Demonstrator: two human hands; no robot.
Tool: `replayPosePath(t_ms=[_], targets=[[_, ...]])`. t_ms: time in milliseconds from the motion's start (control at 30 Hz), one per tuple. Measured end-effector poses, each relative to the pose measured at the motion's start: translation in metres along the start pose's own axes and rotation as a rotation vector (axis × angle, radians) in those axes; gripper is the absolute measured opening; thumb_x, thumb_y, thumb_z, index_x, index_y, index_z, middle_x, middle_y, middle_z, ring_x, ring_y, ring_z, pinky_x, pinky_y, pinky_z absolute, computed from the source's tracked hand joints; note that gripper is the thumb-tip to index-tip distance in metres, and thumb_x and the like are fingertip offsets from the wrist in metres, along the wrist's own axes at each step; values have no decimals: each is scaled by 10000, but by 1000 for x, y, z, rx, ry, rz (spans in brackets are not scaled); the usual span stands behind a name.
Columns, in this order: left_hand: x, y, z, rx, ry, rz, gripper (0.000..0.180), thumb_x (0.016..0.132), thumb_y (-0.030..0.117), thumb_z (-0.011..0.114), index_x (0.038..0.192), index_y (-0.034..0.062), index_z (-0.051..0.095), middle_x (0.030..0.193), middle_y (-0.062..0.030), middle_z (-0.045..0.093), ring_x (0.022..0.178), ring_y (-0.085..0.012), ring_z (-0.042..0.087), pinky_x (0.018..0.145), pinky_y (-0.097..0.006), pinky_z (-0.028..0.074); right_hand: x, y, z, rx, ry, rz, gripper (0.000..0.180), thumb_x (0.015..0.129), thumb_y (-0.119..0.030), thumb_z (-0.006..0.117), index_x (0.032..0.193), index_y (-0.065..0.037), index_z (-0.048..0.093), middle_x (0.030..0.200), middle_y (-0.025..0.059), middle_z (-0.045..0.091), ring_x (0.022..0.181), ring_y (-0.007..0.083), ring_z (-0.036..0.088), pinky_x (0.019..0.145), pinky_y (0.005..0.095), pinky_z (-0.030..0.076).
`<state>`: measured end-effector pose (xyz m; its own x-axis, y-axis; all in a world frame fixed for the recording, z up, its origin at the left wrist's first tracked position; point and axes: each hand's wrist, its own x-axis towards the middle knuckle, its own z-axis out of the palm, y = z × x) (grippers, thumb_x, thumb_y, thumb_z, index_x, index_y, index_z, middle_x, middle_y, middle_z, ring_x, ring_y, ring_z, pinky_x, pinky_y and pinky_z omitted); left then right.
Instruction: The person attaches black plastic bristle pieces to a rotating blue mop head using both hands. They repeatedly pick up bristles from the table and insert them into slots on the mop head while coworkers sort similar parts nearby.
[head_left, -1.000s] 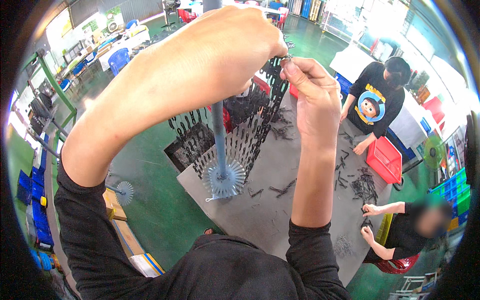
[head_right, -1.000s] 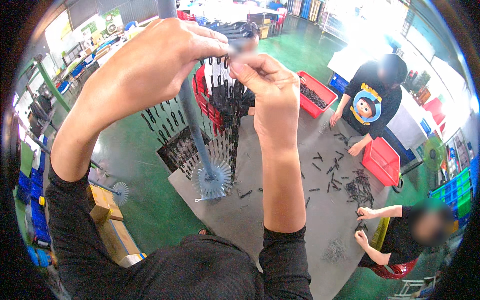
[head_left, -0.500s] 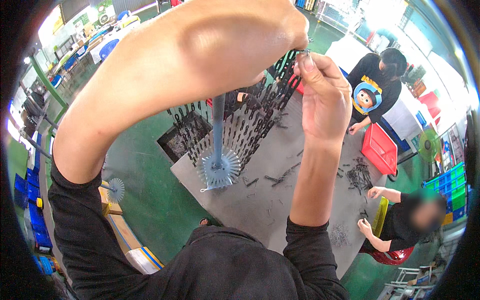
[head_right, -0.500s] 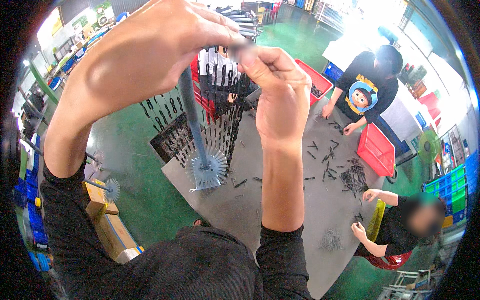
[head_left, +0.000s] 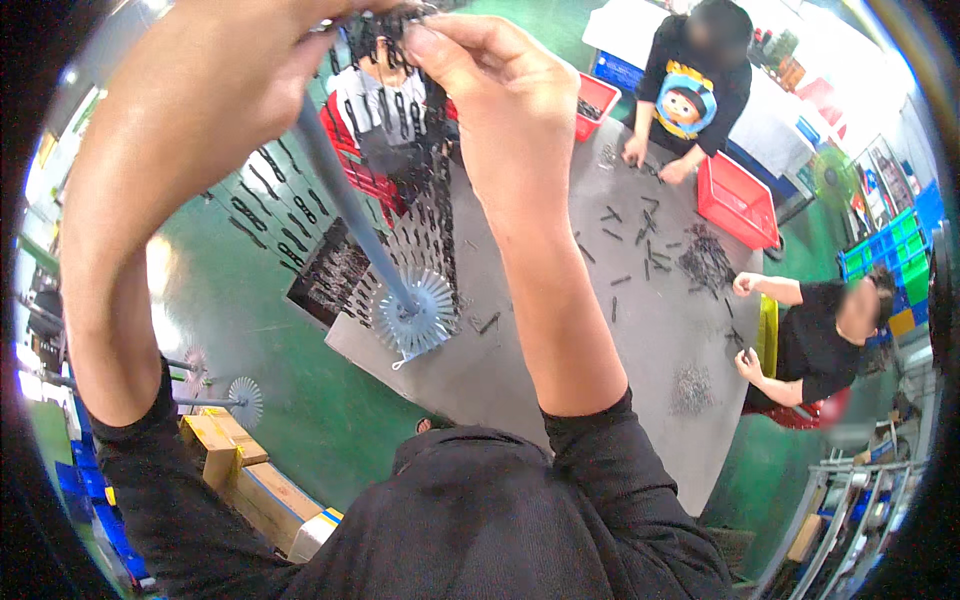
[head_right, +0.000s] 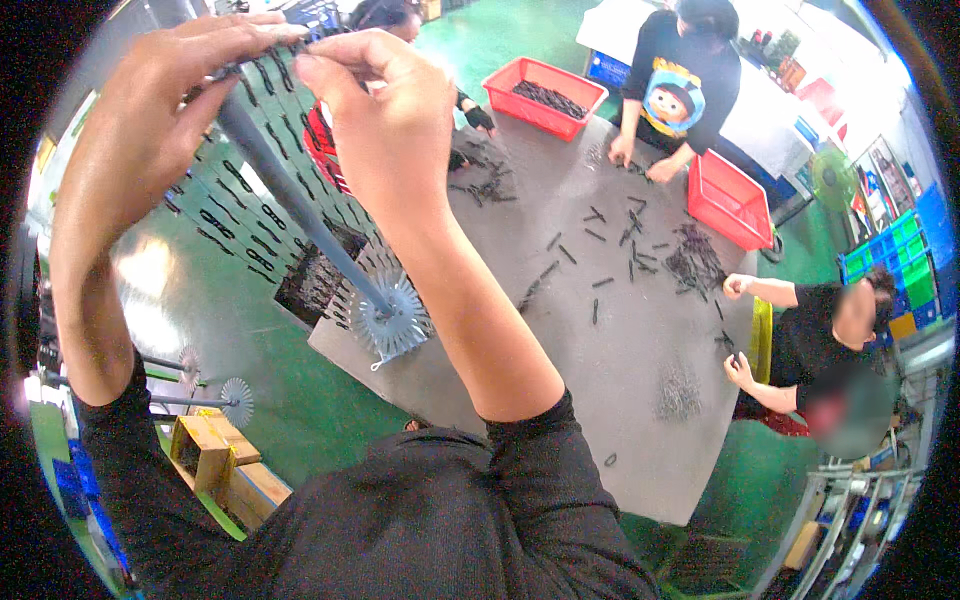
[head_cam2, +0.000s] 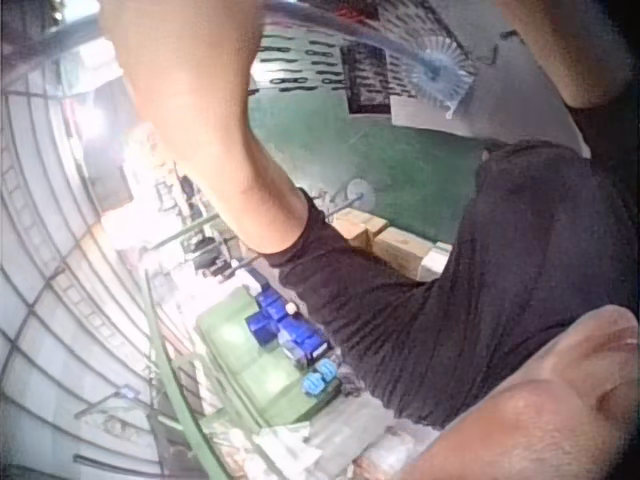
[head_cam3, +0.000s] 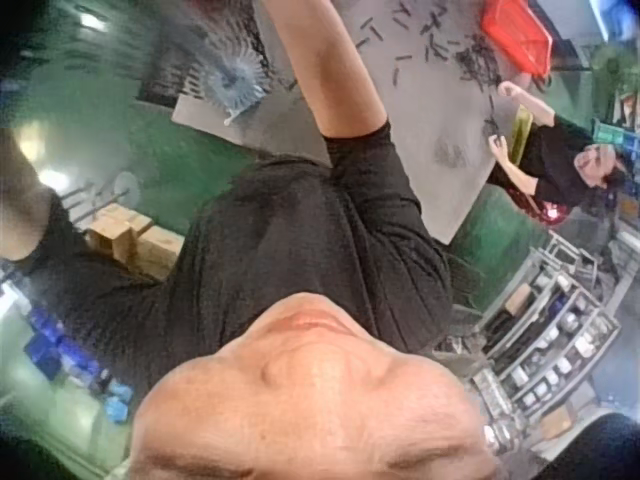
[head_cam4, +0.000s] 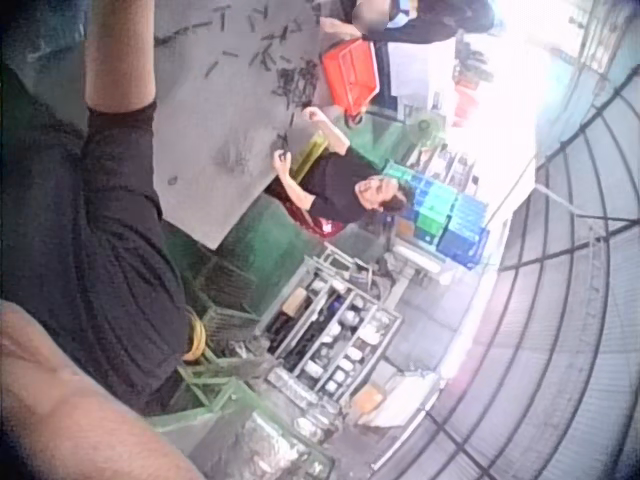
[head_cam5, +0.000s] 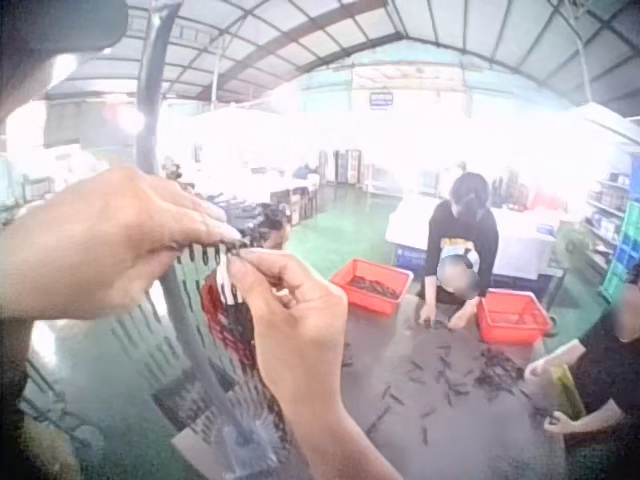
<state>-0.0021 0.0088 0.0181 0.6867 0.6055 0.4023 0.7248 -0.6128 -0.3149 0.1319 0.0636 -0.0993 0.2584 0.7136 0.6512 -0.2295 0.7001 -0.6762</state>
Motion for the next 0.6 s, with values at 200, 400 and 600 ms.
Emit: replayPosePath(t_ms=[200,400,600], targets=[[2,4,-2,-38,-1,36,336,671,-71,534,998,-65,606,792,-195,627,738,-322,616,657,-373,487,12,1,-5,222,-170,108,79,768,-36,676,824,19,675,747,46,650,692,91,576,658,216,440],[2,7,-16,-178,-131,50,299,608,-76,525,906,-77,556,706,-217,556,682,-375,564,587,-405,438,11,-6,-19,416,-279,174,93,809,-36,649,878,26,653,831,64,650,767,112,586,737,213,436],[1,5,-4,-269,9,179,346,600,-78,517,943,-95,558,743,-227,582,718,-380,587,626,-388,475,6,-7,-25,420,-244,209,102,822,-31,634,894,41,638,828,70,642,779,115,579,766,220,429]])
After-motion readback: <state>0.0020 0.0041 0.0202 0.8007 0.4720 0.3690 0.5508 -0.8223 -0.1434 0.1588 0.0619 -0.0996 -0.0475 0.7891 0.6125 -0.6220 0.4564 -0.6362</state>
